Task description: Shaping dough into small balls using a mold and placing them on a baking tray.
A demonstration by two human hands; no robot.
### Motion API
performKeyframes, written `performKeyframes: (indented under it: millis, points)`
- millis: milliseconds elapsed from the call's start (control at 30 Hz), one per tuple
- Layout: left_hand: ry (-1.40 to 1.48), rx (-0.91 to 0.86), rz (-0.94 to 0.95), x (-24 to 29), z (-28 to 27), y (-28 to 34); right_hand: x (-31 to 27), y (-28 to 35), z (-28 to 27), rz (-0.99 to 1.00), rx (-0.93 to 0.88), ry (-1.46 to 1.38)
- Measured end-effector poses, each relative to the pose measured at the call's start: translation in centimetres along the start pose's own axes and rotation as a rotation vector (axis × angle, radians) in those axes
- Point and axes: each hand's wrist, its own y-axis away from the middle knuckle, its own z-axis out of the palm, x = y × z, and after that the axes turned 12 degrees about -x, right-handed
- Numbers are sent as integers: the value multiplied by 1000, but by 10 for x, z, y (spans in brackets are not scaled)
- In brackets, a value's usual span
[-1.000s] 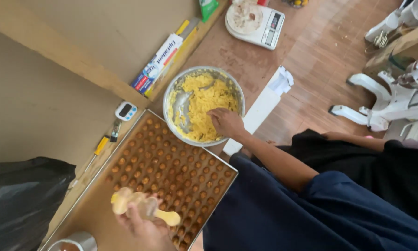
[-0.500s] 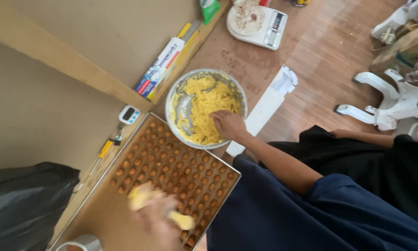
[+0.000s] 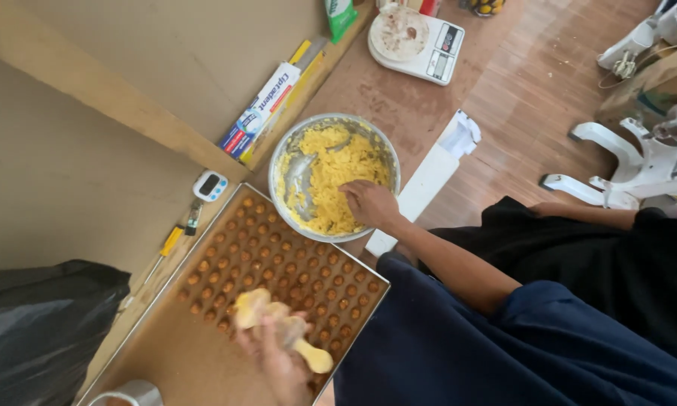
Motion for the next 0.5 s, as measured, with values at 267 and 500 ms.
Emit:
performKeyframes:
  millis: [267, 500]
  points:
    - [63, -38, 60, -1, -11, -1, -6, 0, -7, 56, -31, -15]
    - [-14, -49, 102, -4, -29, 4, -2, 3, 0, 31, 10, -20]
